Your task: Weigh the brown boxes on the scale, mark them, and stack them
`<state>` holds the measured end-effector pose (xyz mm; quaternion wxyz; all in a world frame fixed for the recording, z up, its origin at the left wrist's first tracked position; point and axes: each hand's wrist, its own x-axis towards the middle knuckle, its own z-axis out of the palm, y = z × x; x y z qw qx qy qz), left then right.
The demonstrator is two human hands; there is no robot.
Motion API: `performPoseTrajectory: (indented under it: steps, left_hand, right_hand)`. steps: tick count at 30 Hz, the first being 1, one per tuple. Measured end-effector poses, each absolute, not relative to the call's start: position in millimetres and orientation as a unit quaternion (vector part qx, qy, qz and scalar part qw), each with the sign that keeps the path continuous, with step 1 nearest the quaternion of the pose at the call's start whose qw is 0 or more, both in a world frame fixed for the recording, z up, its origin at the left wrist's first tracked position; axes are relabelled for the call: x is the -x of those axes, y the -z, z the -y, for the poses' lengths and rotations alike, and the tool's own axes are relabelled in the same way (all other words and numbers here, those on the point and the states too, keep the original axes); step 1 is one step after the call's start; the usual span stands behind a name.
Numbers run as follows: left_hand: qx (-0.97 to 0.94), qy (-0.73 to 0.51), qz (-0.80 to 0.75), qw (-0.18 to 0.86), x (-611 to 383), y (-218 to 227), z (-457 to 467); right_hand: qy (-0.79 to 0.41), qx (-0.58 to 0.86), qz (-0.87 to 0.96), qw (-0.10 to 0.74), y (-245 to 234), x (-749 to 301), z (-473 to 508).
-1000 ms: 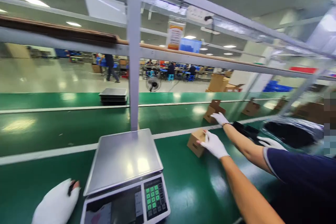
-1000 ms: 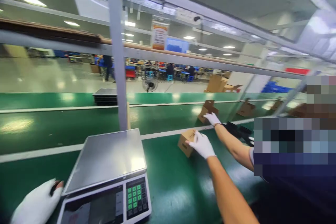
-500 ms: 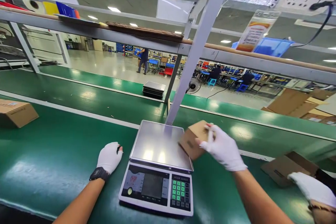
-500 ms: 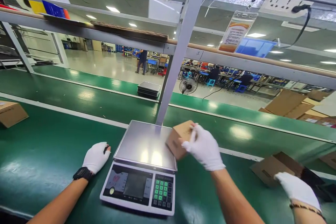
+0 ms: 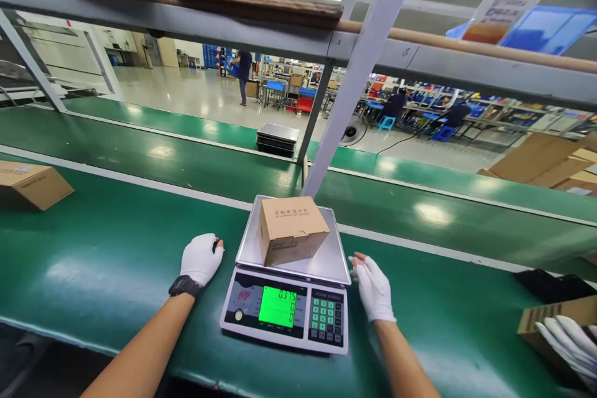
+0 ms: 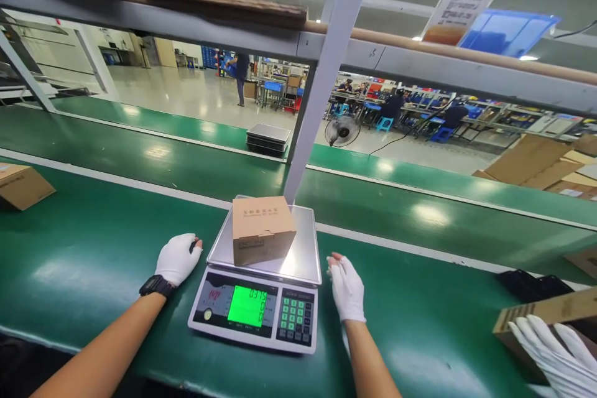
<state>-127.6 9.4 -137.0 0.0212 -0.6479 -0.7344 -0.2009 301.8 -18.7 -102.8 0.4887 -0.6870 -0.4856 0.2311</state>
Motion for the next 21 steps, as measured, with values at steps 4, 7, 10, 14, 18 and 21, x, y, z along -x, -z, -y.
performPoseTrajectory:
  steps: [4, 7, 10, 14, 18, 21]
  left_hand:
    - [0.648, 0.210, 0.732, 0.016, 127.9, 138.8, -9.7]
    - [0.649, 0.220, 0.728, 0.007, 126.8, 140.0, -8.9]
    - [0.650, 0.239, 0.721, -0.010, 123.6, 142.1, -3.7]
    - [0.638, 0.279, 0.716, -0.046, 114.1, 146.6, 17.2]
    - [0.611, 0.327, 0.715, -0.093, 104.1, 151.2, 45.8]
    - [0.579, 0.367, 0.717, -0.125, 101.2, 144.5, 57.7]
  right_hand:
    - [-0.215, 0.727, 0.481, 0.440, 144.3, -304.0, 46.0]
    - [-0.191, 0.737, 0.476, 0.439, 146.9, -297.7, 52.8]
    - [-0.187, 0.756, 0.469, 0.416, 142.9, -296.6, 51.3]
    - [-0.190, 0.758, 0.481, 0.397, 134.1, -302.4, 45.2]
    - [-0.206, 0.715, 0.489, 0.456, 102.2, -301.5, 32.9]
    - [-0.230, 0.657, 0.505, 0.510, 59.1, -291.4, 20.7]
